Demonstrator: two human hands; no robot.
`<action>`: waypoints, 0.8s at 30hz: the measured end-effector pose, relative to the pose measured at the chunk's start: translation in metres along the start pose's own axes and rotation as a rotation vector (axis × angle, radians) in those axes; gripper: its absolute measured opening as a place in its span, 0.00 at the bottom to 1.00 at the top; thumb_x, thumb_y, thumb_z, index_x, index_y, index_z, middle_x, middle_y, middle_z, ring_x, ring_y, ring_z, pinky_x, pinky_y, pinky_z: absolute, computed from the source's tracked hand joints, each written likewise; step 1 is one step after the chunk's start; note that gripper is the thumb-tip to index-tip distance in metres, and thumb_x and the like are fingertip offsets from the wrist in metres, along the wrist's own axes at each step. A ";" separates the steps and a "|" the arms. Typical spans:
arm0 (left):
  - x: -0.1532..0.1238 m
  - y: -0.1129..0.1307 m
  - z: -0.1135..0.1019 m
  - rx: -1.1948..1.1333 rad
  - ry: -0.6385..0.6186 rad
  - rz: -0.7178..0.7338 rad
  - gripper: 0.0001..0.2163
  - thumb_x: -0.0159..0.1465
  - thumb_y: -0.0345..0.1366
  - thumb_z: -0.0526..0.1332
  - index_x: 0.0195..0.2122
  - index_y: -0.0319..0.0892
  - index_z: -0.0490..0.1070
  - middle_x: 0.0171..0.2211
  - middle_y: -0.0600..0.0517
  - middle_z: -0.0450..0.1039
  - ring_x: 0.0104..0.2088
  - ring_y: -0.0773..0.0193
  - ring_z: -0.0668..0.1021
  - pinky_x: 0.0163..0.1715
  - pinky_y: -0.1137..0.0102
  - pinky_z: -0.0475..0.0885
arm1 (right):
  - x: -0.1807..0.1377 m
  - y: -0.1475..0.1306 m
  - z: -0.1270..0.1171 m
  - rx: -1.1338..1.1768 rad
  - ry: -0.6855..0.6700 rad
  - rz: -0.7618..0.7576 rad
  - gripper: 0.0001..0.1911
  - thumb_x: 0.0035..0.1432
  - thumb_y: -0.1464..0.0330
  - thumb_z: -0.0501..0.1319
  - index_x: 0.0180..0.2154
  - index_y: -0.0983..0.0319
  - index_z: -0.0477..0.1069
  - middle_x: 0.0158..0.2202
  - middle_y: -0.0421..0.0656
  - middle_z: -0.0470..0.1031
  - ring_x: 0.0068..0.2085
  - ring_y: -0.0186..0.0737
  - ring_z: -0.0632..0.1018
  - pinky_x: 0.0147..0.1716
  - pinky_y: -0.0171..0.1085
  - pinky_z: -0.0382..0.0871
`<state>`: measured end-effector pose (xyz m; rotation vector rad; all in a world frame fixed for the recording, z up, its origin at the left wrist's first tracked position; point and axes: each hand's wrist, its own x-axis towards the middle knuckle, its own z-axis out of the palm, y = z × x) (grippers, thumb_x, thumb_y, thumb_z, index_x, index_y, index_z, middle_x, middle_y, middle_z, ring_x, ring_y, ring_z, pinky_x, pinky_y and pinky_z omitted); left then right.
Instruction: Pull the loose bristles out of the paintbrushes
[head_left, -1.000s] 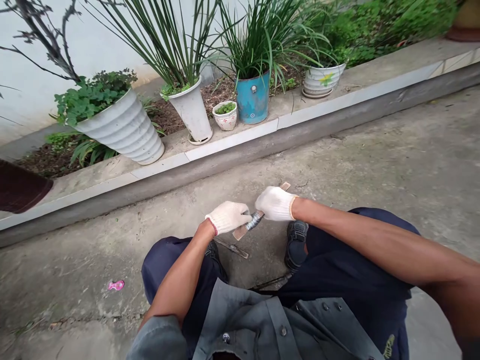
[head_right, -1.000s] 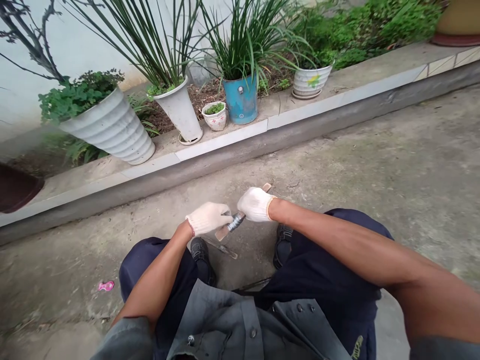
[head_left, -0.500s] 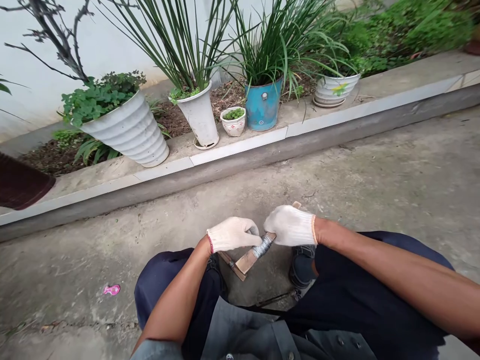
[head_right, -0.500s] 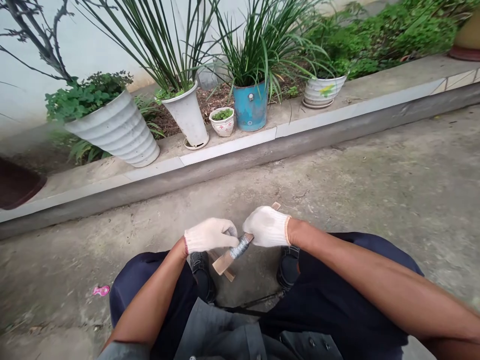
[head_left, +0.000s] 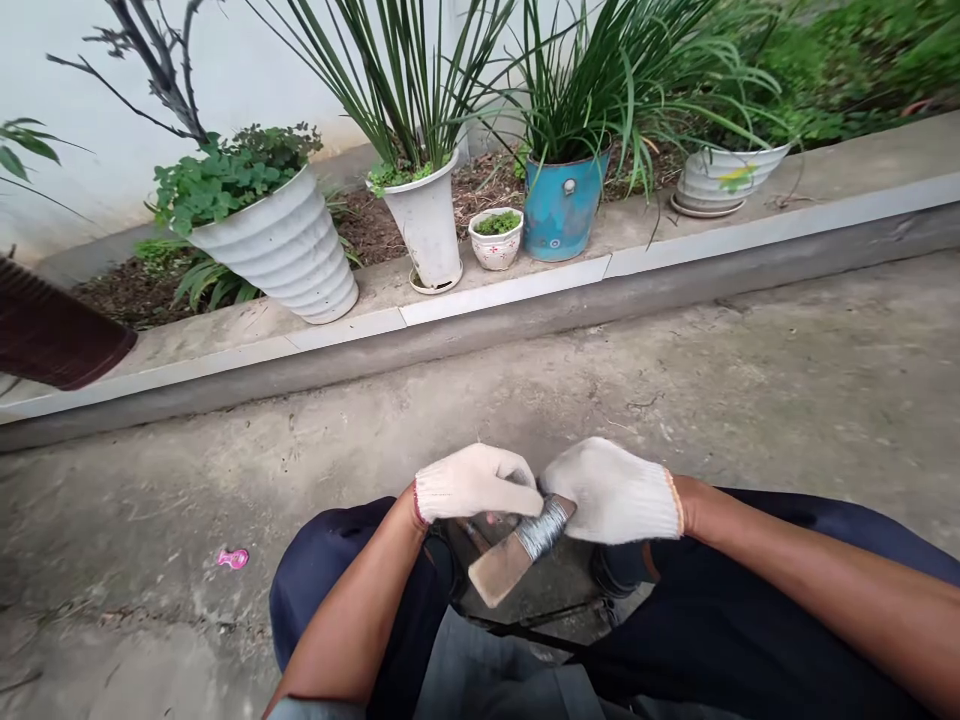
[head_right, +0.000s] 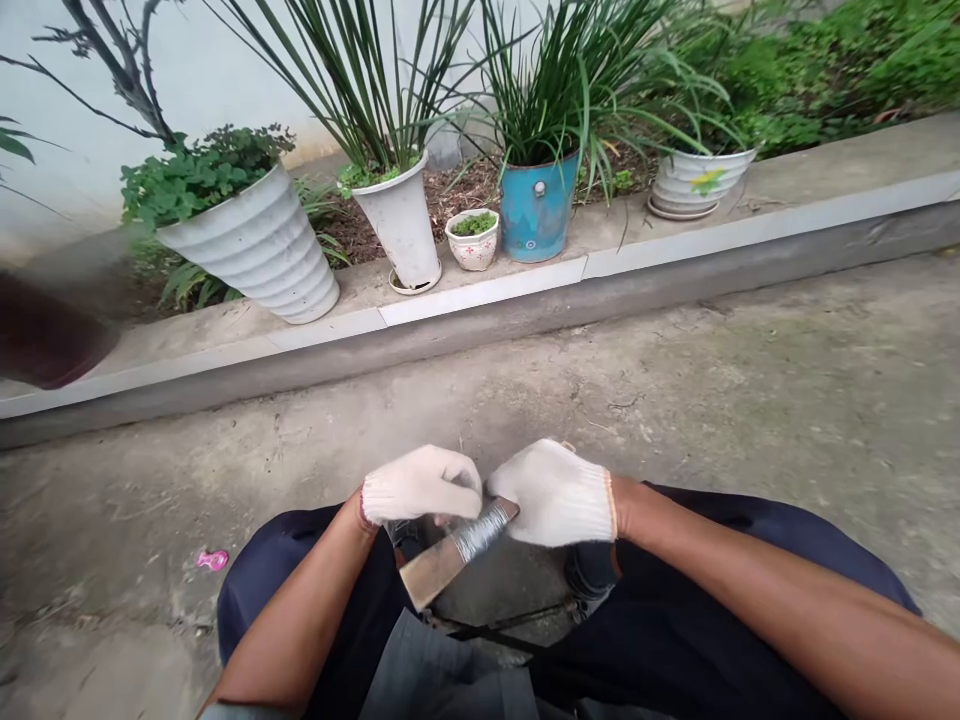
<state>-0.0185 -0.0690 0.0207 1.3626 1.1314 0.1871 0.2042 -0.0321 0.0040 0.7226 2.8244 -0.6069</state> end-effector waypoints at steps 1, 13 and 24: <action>0.003 -0.002 0.000 -0.039 0.049 0.033 0.13 0.60 0.47 0.67 0.34 0.40 0.77 0.24 0.56 0.72 0.24 0.70 0.71 0.25 0.74 0.65 | 0.001 0.000 -0.001 0.037 0.017 0.024 0.12 0.58 0.62 0.60 0.26 0.60 0.74 0.28 0.46 0.79 0.31 0.42 0.79 0.28 0.36 0.56; 0.049 -0.022 0.010 -0.120 0.488 0.154 0.16 0.69 0.43 0.53 0.25 0.42 0.64 0.23 0.54 0.68 0.25 0.68 0.72 0.29 0.72 0.68 | 0.019 0.013 -0.006 0.729 0.155 0.461 0.24 0.56 0.45 0.63 0.31 0.61 0.75 0.24 0.41 0.78 0.26 0.37 0.76 0.26 0.34 0.61; 0.024 -0.004 0.013 0.206 0.550 0.029 0.19 0.64 0.54 0.62 0.28 0.41 0.71 0.26 0.52 0.73 0.29 0.62 0.74 0.26 0.70 0.61 | 0.032 0.023 0.016 0.682 0.198 0.378 0.17 0.60 0.54 0.61 0.30 0.61 0.72 0.25 0.44 0.78 0.27 0.40 0.76 0.29 0.37 0.65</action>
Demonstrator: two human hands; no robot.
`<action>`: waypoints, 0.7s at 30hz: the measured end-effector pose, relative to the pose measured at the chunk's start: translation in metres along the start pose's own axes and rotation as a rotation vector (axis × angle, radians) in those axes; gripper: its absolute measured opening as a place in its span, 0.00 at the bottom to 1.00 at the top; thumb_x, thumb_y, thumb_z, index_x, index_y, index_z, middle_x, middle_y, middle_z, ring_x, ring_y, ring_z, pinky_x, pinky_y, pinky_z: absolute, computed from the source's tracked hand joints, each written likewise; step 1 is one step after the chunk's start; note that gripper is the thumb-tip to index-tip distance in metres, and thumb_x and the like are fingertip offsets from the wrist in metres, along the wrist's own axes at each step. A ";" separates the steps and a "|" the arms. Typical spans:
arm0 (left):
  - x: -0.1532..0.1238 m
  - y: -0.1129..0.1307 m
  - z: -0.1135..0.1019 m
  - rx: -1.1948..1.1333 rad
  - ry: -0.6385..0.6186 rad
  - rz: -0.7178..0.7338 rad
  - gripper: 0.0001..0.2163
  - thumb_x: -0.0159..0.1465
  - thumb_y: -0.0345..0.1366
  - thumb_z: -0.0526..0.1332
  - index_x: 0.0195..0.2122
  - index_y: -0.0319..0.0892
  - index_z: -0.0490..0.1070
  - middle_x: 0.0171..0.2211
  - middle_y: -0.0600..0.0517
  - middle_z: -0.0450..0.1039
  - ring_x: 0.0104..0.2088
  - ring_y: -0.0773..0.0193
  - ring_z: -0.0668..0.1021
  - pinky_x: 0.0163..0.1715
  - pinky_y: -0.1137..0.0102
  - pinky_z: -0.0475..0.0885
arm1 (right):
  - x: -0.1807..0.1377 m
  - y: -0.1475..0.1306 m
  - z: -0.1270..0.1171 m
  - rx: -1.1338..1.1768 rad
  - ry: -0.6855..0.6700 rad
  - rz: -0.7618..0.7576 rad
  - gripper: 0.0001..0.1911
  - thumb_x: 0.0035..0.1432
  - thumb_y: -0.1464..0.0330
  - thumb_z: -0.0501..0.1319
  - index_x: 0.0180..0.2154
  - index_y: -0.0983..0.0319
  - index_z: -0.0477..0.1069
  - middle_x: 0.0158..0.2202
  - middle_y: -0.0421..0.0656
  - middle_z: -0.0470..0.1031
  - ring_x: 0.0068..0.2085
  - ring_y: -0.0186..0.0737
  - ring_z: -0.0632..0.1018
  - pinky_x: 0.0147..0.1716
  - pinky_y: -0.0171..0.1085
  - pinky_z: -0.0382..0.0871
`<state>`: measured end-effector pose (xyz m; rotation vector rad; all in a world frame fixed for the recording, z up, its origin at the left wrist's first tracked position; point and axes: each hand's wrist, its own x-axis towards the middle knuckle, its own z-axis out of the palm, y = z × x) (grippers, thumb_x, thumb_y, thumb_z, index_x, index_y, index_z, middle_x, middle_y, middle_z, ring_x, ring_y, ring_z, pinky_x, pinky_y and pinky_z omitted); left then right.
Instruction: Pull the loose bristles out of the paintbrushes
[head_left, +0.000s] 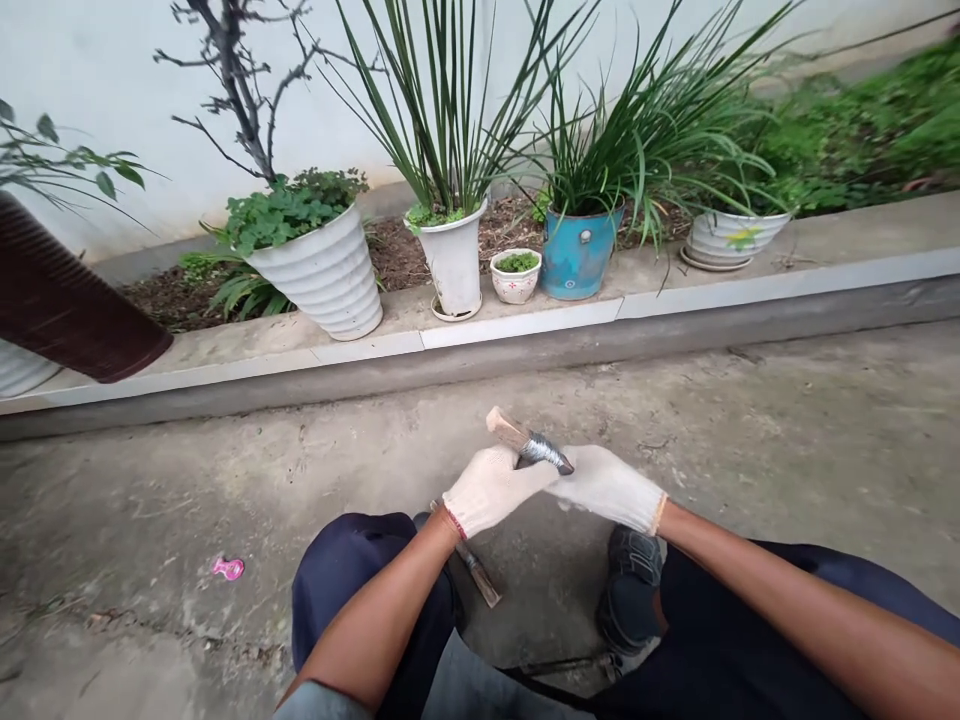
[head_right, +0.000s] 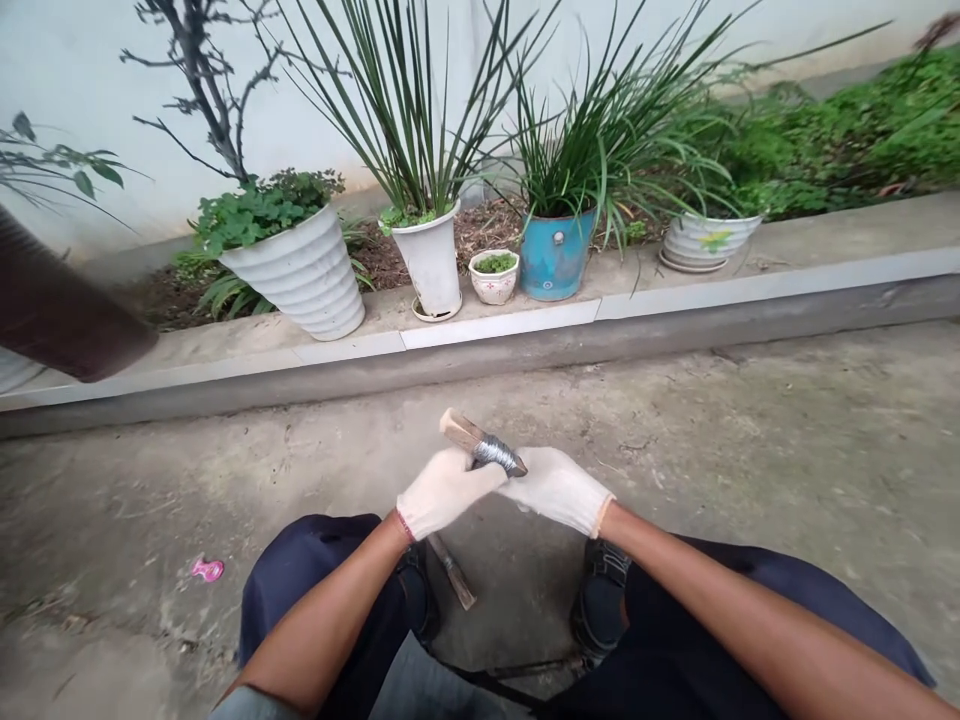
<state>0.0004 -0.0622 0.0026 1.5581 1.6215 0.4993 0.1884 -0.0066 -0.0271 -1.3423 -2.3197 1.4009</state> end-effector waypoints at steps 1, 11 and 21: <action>-0.001 0.002 0.001 -0.022 0.015 -0.025 0.20 0.64 0.55 0.61 0.27 0.41 0.71 0.26 0.52 0.73 0.29 0.62 0.74 0.26 0.70 0.61 | 0.002 0.002 0.001 0.000 0.009 -0.046 0.16 0.59 0.54 0.62 0.31 0.60 0.73 0.26 0.44 0.79 0.28 0.41 0.76 0.31 0.38 0.66; -0.001 0.006 0.003 -0.016 0.115 0.000 0.20 0.65 0.53 0.61 0.27 0.41 0.70 0.26 0.52 0.72 0.30 0.63 0.74 0.26 0.71 0.59 | -0.010 -0.006 -0.019 0.187 -0.325 -0.005 0.12 0.54 0.60 0.62 0.29 0.63 0.74 0.28 0.42 0.78 0.27 0.35 0.75 0.25 0.31 0.66; -0.006 0.006 0.008 0.119 0.091 0.043 0.20 0.66 0.54 0.61 0.32 0.41 0.76 0.26 0.50 0.76 0.31 0.59 0.78 0.28 0.70 0.63 | -0.005 -0.005 -0.013 0.205 -0.463 -0.021 0.14 0.54 0.59 0.63 0.25 0.63 0.75 0.26 0.43 0.78 0.28 0.36 0.75 0.28 0.33 0.69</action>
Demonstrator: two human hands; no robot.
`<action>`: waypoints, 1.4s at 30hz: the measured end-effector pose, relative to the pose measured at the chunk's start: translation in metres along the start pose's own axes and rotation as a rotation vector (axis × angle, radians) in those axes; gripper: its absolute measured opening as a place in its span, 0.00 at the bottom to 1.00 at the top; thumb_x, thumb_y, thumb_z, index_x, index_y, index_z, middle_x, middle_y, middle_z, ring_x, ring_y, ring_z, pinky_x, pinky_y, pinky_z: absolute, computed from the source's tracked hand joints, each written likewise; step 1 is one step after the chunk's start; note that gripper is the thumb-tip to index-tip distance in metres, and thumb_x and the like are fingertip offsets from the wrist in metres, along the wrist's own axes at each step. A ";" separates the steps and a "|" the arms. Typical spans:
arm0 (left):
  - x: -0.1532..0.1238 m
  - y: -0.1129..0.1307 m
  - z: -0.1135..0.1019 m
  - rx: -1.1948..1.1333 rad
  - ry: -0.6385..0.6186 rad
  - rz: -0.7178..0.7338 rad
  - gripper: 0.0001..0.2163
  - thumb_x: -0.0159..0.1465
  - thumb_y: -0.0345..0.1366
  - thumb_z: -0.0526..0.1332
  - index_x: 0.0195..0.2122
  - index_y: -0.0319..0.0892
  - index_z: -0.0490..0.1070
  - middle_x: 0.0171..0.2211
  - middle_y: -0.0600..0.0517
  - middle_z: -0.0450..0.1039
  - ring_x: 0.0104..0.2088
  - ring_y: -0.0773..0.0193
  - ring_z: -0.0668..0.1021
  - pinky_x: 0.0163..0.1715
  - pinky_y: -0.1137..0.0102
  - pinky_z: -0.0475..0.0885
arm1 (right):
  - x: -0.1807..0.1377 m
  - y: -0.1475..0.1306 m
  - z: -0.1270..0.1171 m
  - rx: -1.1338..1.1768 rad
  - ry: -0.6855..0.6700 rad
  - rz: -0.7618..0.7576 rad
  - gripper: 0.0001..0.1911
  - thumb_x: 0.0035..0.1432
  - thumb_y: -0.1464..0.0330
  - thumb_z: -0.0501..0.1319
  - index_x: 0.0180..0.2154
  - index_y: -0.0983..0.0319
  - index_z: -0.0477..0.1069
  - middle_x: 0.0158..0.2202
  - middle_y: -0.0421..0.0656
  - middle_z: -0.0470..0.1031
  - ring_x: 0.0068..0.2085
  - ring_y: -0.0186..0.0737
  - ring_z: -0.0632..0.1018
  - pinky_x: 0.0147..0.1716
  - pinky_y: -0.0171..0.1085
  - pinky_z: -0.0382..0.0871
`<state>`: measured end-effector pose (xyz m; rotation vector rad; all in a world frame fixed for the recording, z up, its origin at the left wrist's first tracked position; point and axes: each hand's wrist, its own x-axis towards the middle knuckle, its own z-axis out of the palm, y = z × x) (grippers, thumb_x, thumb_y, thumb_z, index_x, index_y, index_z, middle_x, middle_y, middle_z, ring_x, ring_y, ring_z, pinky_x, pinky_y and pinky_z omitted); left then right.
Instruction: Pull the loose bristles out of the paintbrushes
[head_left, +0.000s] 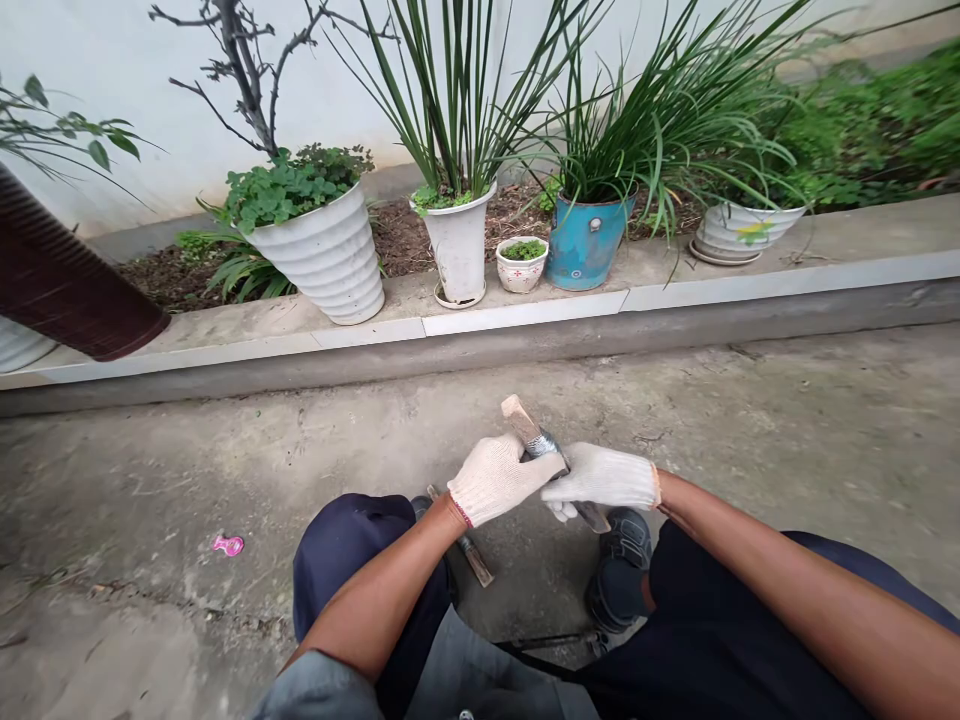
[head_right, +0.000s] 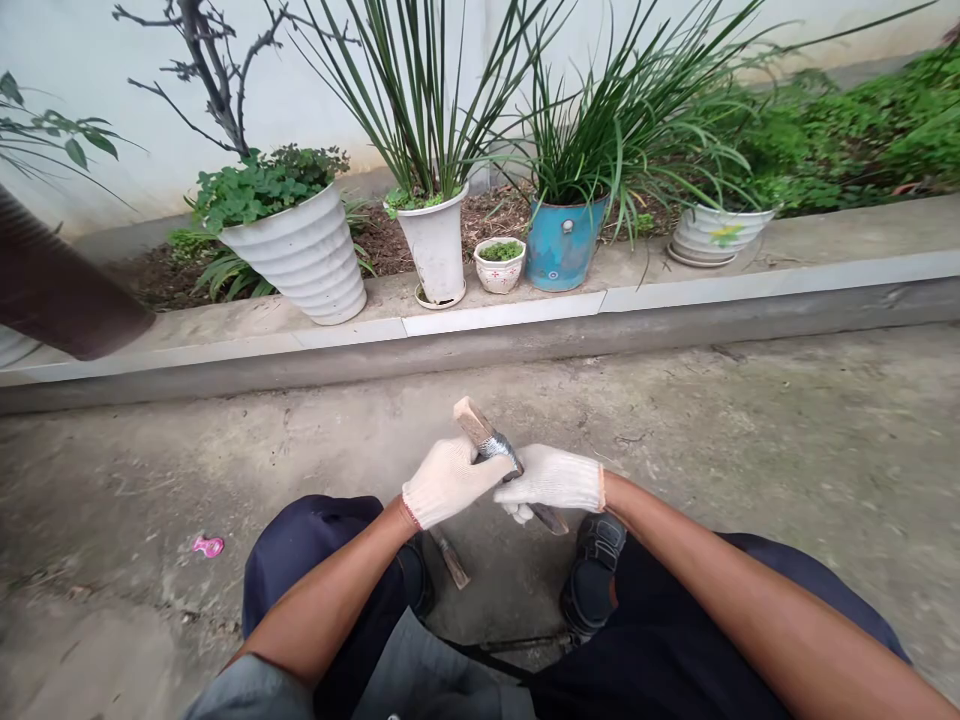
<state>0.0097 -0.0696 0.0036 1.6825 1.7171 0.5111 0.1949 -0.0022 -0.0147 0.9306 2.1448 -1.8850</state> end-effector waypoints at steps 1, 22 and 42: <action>0.000 0.000 0.000 0.011 -0.003 0.001 0.20 0.66 0.54 0.61 0.31 0.41 0.76 0.25 0.50 0.75 0.31 0.59 0.78 0.28 0.70 0.63 | -0.001 0.000 0.000 -0.006 -0.003 -0.007 0.14 0.54 0.59 0.63 0.24 0.63 0.74 0.25 0.44 0.78 0.27 0.36 0.75 0.29 0.33 0.69; -0.001 0.002 -0.002 0.064 -0.014 0.008 0.23 0.65 0.58 0.61 0.31 0.41 0.77 0.27 0.49 0.77 0.30 0.59 0.78 0.26 0.70 0.61 | 0.000 -0.001 0.006 -0.030 0.093 0.028 0.16 0.53 0.56 0.66 0.25 0.62 0.73 0.24 0.40 0.76 0.24 0.33 0.72 0.24 0.32 0.66; -0.007 0.011 -0.009 0.077 -0.040 0.010 0.19 0.65 0.56 0.61 0.33 0.44 0.76 0.33 0.48 0.82 0.33 0.56 0.82 0.28 0.70 0.65 | 0.012 0.022 0.014 0.010 0.108 -0.059 0.18 0.56 0.54 0.66 0.29 0.62 0.73 0.27 0.41 0.77 0.25 0.35 0.75 0.26 0.34 0.71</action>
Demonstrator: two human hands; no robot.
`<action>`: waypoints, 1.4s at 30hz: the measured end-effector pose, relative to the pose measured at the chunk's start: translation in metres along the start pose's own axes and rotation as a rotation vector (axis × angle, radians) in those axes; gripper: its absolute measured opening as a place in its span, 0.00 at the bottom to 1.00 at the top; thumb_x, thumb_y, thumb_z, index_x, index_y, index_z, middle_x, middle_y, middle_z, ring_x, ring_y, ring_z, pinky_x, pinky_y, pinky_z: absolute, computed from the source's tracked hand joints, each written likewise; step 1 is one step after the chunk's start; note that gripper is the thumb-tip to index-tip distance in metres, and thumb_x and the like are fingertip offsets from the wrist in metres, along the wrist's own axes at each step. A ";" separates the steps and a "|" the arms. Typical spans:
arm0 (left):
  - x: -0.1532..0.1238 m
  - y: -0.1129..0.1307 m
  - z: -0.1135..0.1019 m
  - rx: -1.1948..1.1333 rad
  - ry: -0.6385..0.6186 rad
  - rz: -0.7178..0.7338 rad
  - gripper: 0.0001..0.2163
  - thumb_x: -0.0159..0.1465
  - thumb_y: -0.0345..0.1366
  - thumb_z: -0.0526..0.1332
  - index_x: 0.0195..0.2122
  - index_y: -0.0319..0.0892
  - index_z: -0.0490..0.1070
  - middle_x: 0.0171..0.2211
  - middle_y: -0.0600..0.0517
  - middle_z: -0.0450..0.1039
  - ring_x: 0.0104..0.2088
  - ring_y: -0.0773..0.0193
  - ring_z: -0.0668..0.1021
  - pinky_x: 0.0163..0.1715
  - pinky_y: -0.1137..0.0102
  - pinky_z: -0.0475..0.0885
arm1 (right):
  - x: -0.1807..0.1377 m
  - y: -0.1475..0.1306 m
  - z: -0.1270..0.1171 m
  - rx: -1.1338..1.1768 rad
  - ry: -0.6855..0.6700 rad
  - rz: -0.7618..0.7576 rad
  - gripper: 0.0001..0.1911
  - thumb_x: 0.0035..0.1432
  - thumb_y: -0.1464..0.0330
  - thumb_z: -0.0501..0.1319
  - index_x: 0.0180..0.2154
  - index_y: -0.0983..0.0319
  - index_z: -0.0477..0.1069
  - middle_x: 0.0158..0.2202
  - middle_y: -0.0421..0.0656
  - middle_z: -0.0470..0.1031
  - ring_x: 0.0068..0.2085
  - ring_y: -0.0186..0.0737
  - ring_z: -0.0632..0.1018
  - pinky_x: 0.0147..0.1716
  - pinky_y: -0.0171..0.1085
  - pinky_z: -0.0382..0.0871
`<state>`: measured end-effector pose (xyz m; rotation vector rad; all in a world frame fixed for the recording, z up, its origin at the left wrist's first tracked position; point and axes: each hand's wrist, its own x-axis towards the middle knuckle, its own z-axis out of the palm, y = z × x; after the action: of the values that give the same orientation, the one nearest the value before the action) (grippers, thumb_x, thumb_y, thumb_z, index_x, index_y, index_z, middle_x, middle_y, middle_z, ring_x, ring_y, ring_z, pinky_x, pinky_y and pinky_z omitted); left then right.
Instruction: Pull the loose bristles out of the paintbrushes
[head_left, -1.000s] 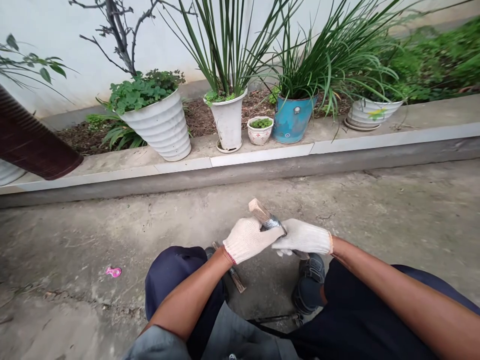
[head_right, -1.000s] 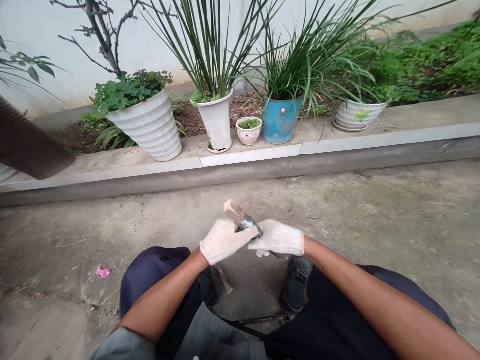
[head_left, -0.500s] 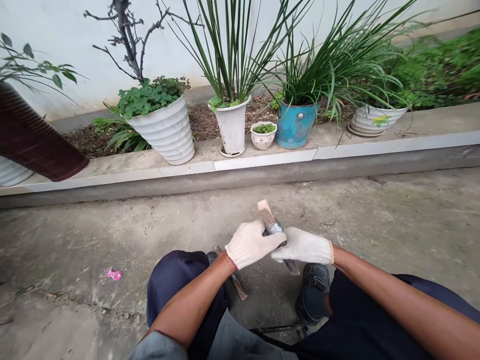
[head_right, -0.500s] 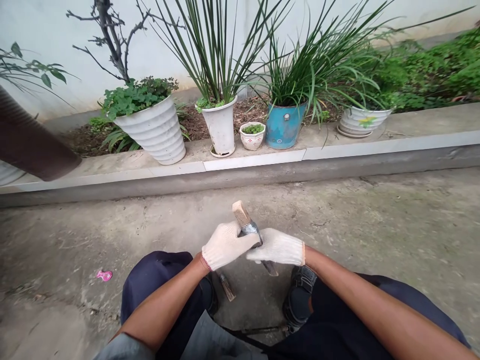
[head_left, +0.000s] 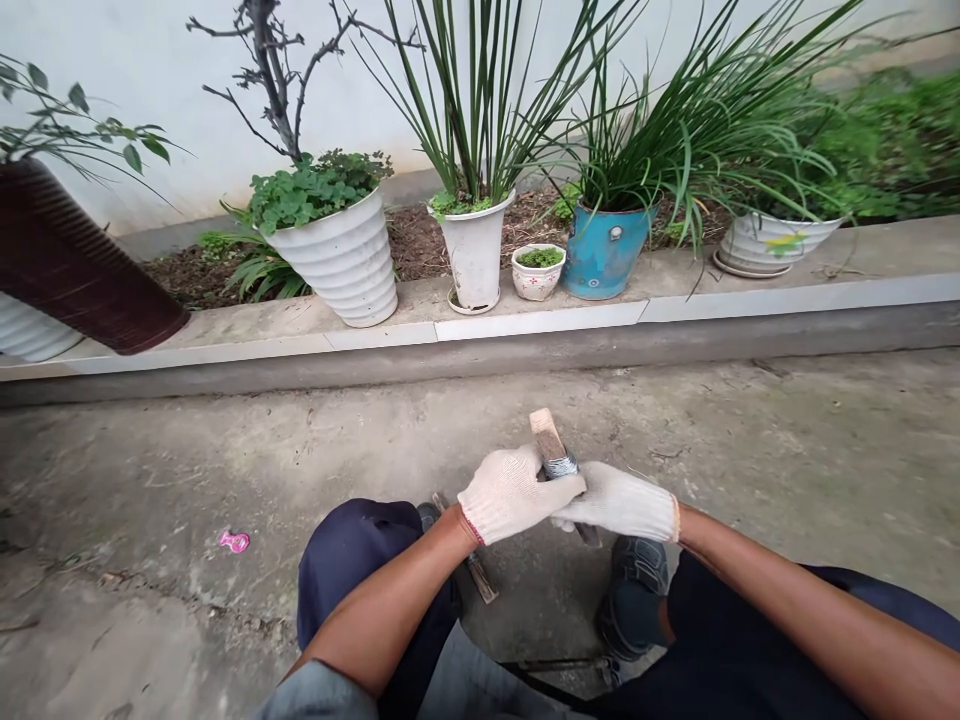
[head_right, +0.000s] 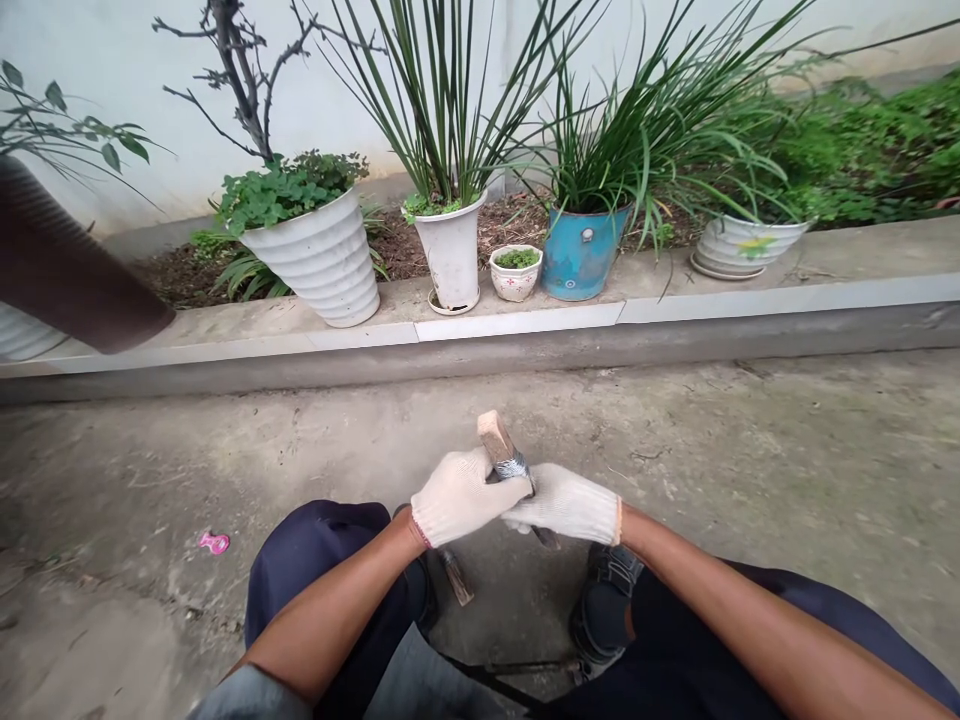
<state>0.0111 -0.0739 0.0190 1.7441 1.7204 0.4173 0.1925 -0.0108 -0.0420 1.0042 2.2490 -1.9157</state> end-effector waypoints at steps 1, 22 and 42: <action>0.000 -0.001 0.000 0.003 0.004 -0.002 0.19 0.65 0.56 0.62 0.33 0.44 0.76 0.33 0.48 0.82 0.33 0.56 0.81 0.28 0.70 0.65 | 0.000 0.001 0.001 -0.009 0.013 0.000 0.18 0.56 0.53 0.66 0.30 0.62 0.73 0.28 0.41 0.77 0.25 0.35 0.75 0.25 0.34 0.71; 0.007 -0.006 0.002 -0.029 0.027 0.004 0.21 0.65 0.57 0.61 0.37 0.42 0.77 0.32 0.48 0.81 0.33 0.57 0.81 0.28 0.70 0.65 | -0.006 -0.018 -0.002 -0.113 0.163 0.040 0.17 0.57 0.55 0.65 0.27 0.62 0.71 0.26 0.42 0.77 0.25 0.34 0.72 0.25 0.34 0.65; 0.022 -0.025 0.028 0.097 -0.230 0.141 0.15 0.74 0.40 0.50 0.46 0.45 0.77 0.34 0.52 0.81 0.34 0.62 0.80 0.38 0.71 0.71 | 0.002 -0.021 -0.069 -0.895 0.559 0.401 0.17 0.66 0.63 0.54 0.45 0.63 0.79 0.40 0.57 0.83 0.43 0.54 0.83 0.38 0.41 0.70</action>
<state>0.0110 -0.0606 -0.0221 1.9092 1.4830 0.1874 0.2074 0.0509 -0.0075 1.7046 2.4385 -0.3785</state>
